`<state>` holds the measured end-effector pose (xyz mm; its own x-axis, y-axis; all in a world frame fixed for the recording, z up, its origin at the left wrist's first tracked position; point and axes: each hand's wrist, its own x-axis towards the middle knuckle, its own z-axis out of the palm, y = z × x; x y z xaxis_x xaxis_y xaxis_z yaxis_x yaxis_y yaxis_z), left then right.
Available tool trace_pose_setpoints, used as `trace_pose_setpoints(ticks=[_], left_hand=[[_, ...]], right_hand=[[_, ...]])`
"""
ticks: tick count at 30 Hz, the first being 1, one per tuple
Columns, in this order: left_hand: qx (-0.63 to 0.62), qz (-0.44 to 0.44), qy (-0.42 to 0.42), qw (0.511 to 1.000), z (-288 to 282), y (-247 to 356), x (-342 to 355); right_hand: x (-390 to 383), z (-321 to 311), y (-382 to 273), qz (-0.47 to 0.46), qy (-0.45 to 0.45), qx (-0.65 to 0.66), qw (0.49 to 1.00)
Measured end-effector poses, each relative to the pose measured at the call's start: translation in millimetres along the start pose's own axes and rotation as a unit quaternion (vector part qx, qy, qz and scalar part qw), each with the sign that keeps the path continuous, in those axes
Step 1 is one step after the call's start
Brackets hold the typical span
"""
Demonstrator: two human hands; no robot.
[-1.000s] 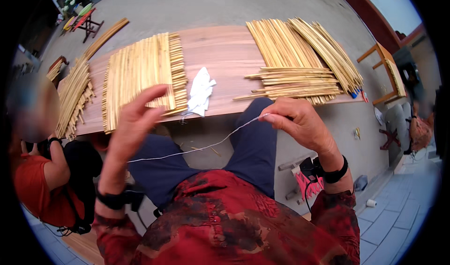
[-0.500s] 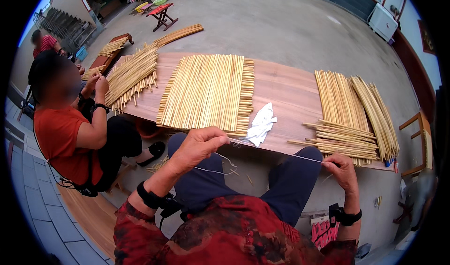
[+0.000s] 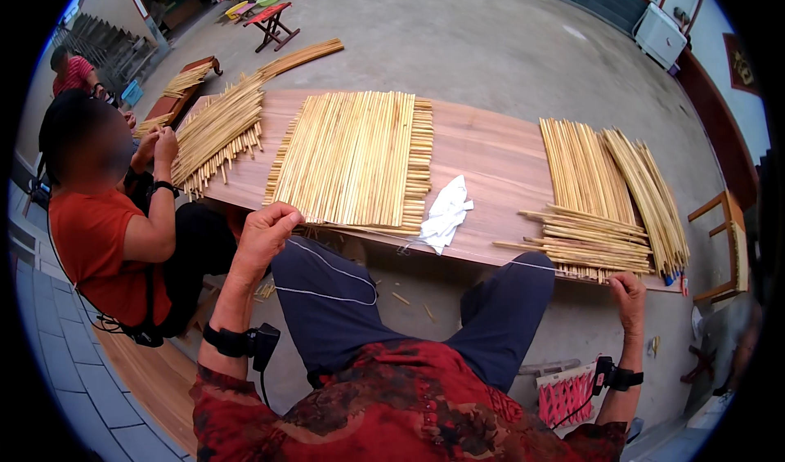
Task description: The person sits on the floor and weaves a bamboo mat by hand. They thread a white string through the holes of a needle and pass it through the bamboo strips to secure them. The person also arranges and aligns the bamboo strips on the mat.
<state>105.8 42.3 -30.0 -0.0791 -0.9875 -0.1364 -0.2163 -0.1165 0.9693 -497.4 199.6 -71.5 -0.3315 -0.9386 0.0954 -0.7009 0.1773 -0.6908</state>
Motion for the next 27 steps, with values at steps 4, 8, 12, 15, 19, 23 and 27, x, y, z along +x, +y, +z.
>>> trace_pose_setpoints(ticks=[4, 8, 12, 15, 19, 23, 27], left_hand=[[0.04, 0.017, -0.038, 0.998, 6.0, -1.3, 2.0], [0.055, 0.009, -0.079, 0.995, 9.8, -2.9, -0.6], [0.067, -0.006, -0.124, 0.99, 11.1, -7.7, -1.6], [0.092, -0.017, -0.153, 0.984, 16.7, -8.5, -2.9], [0.191, -0.041, -0.223, 0.955, 21.0, -38.8, 2.5], [0.527, 0.208, -0.077, 0.821, 45.8, -48.4, -8.2], [0.416, 0.332, -0.039, 0.846, 87.0, 4.2, 4.3]], right_hand=[[2.4, -20.7, 29.4, 0.011, 0.07, -0.035, 0.997], [5.2, -35.1, 40.1, 0.025, 0.097, 0.016, 0.995], [4.4, -47.4, 44.7, 0.061, 0.101, 0.049, 0.992], [5.7, -55.1, 42.1, 0.062, 0.128, 0.149, 0.979], [8.9, -59.1, 36.9, 0.039, 0.166, 0.221, 0.96], [10.2, -51.8, -20.0, 0.005, 0.1, 0.084, 0.991], [-5.0, 7.6, -150.1, -0.196, 0.04, -0.116, 0.973]])
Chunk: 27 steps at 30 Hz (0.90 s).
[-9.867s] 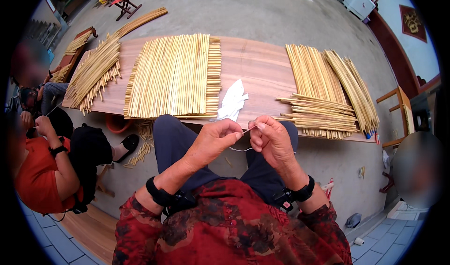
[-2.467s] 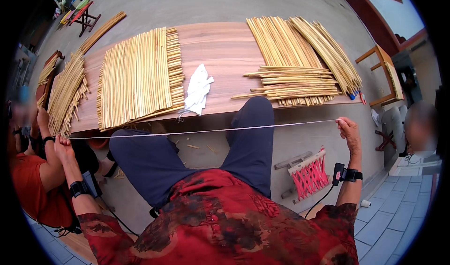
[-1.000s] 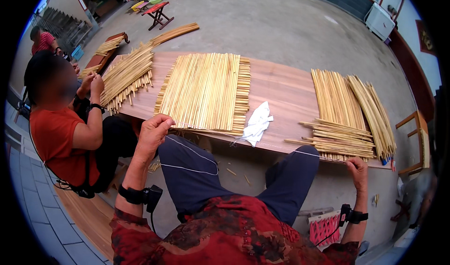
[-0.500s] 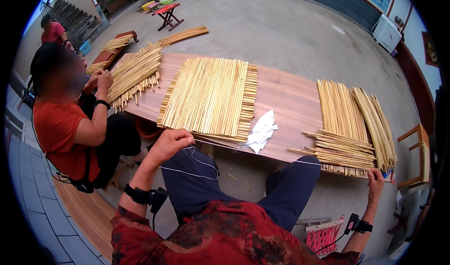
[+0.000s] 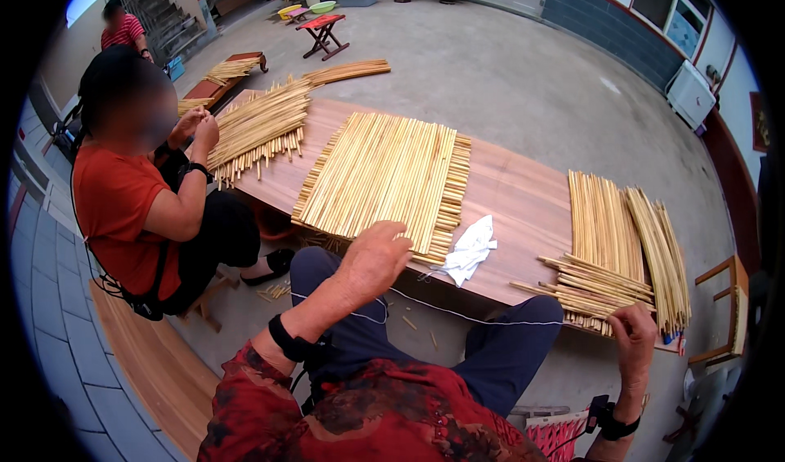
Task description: The person sits on the floor and weaves a bamboo mat by hand. They thread a white string through the holes of a needle and pass it through the bamboo strips to secure them. The person also arranges and aligns the bamboo strips on the mat.
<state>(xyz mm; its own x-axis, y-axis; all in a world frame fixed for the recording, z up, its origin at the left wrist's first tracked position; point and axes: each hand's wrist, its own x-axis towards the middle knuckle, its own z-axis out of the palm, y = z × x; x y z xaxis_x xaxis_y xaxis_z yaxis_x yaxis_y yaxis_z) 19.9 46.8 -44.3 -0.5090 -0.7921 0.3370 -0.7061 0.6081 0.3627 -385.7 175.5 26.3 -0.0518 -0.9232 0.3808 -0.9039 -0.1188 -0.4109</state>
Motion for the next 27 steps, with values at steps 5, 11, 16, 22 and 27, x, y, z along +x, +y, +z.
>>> trace_pose_setpoints(ticks=[5, 11, 16, 22, 27], left_hand=[[-0.53, -0.004, -0.141, 0.836, 3.2, 92.3, 26.2], [-0.58, -0.13, -0.24, 0.767, 21.8, 99.3, 23.1], [-0.54, -0.067, -0.138, 0.828, 31.8, 88.8, 19.8], [-0.55, -0.069, -0.122, 0.823, 37.2, 78.4, 21.5], [-0.648, -0.131, -0.17, 0.731, 50.1, 71.4, 26.1]], right_hand=[[28.1, 53.1, -91.6, -0.183, -0.093, 0.043, 0.978], [32.1, 78.5, -104.6, -0.154, -0.116, 0.141, 0.971], [33.6, 91.6, -101.8, -0.134, -0.114, 0.182, 0.968], [32.5, 107.5, -85.5, 0.004, -0.138, 0.31, 0.941], [22.1, 139.5, -78.4, 0.11, -0.122, 0.602, 0.781]])
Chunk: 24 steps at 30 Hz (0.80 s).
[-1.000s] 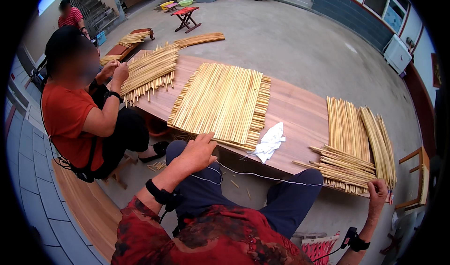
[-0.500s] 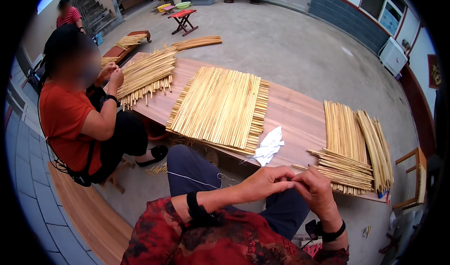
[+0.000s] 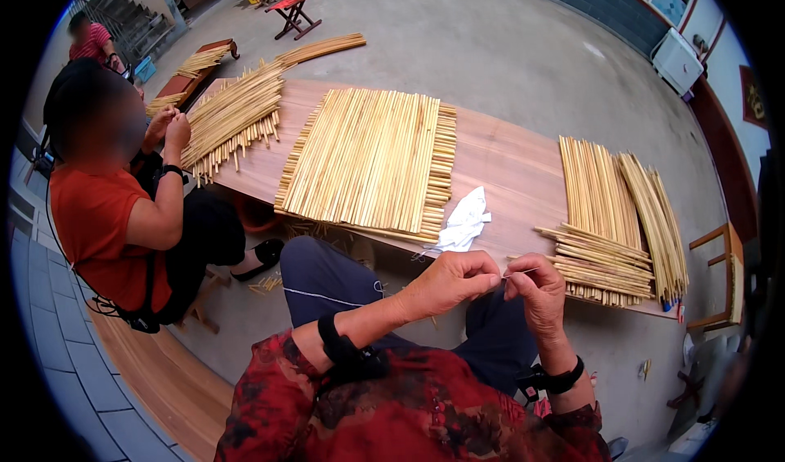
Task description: The person sits on the floor and weaves a bamboo mat by hand. They thread a white string through the holes of a needle and pass it through the bamboo strips to secure them. The person also arranges and aligns the bamboo strips on the mat.
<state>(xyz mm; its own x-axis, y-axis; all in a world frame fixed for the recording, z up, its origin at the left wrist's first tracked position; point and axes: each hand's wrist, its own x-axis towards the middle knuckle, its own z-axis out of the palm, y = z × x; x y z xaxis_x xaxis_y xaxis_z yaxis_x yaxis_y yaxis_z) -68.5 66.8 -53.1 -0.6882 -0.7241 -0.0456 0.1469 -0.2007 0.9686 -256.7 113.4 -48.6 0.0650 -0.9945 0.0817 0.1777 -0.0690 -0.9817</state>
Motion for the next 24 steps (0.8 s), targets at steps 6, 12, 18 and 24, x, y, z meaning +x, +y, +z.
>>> trace_pose_setpoints(ticks=[6, 12, 18, 24], left_hand=[[-0.031, -0.047, -0.008, 0.998, -13.7, -11.7, 6.3], [0.496, 0.127, 0.124, 0.85, -67.1, -48.9, 11.9], [0.469, 0.001, 0.35, 0.811, -170.1, -113.0, 3.1], [0.22, -0.116, 0.489, 0.836, -209.1, -121.2, -11.2]], right_hand=[[5.1, 12.0, 11.8, 0.01, 0.011, -0.015, 1.0], [29.8, -11.2, 39.1, 0.049, 0.057, -0.017, 0.997], [77.7, -9.6, 98.6, 0.175, 0.066, 0.012, 0.982], [141.8, -17.1, 197.1, 0.056, 0.039, -0.347, 0.935]])
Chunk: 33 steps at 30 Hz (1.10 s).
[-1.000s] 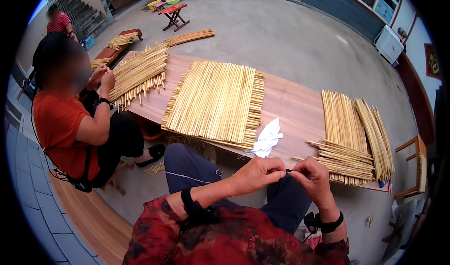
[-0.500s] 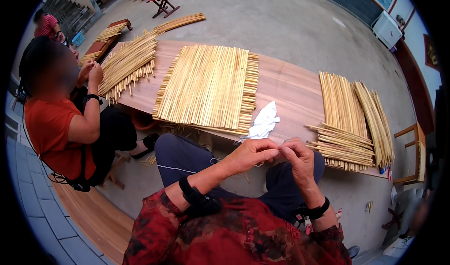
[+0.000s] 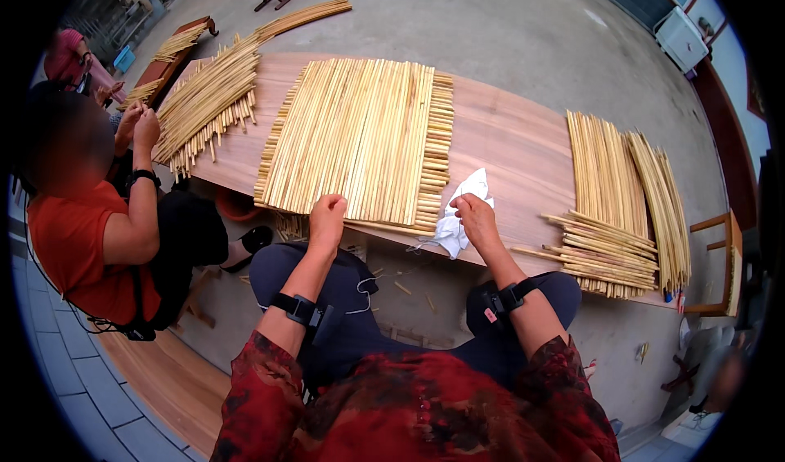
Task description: The person sits on the floor and weaves a bamboo mat by hand. They thread a white string through the holes of a needle and pass it through the bamboo strips to secure them. The person also arranges and aligns the bamboo strips on the mat.
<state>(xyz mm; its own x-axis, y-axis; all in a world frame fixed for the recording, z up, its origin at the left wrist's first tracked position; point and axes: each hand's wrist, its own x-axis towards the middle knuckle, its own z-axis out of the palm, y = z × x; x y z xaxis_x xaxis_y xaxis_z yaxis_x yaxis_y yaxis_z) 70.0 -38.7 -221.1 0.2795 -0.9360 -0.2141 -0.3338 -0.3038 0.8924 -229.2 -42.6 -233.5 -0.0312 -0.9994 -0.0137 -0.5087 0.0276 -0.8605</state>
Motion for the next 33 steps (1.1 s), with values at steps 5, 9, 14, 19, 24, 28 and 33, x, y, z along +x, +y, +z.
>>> trace_pose_setpoints(ticks=[5, 9, 14, 19, 24, 28, 33], left_hand=[[-0.305, -0.309, 0.056, 0.899, -3.0, -34.3, -3.5], [-0.339, -0.305, 0.088, 0.885, 2.6, -47.1, 0.7], [-0.288, -0.356, 0.069, 0.886, -8.3, -40.1, 3.8], [-0.37, -0.306, 0.008, 0.877, -17.6, -35.2, 12.3], [-0.478, -0.26, -0.007, 0.839, -16.1, -7.2, 4.7], [-0.547, -0.239, 0.008, 0.802, -16.8, 0.3, -0.4], [-0.631, -0.227, -0.001, 0.742, 12.5, -0.2, -19.6]], right_hand=[[34.0, 26.7, 21.7, 0.093, -0.019, 0.053, 0.994], [45.3, 29.7, 3.7, 0.202, -0.056, 0.133, 0.969], [51.1, 25.4, 1.7, 0.249, -0.105, 0.223, 0.937], [48.3, 23.9, -11.1, 0.262, -0.104, 0.343, 0.896], [36.8, 18.6, -28.8, 0.205, -0.118, 0.362, 0.902], [9.8, -1.6, -48.4, 0.19, -0.117, 0.342, 0.913], [-41.9, -39.5, -32.8, 0.219, -0.086, 0.34, 0.911]])
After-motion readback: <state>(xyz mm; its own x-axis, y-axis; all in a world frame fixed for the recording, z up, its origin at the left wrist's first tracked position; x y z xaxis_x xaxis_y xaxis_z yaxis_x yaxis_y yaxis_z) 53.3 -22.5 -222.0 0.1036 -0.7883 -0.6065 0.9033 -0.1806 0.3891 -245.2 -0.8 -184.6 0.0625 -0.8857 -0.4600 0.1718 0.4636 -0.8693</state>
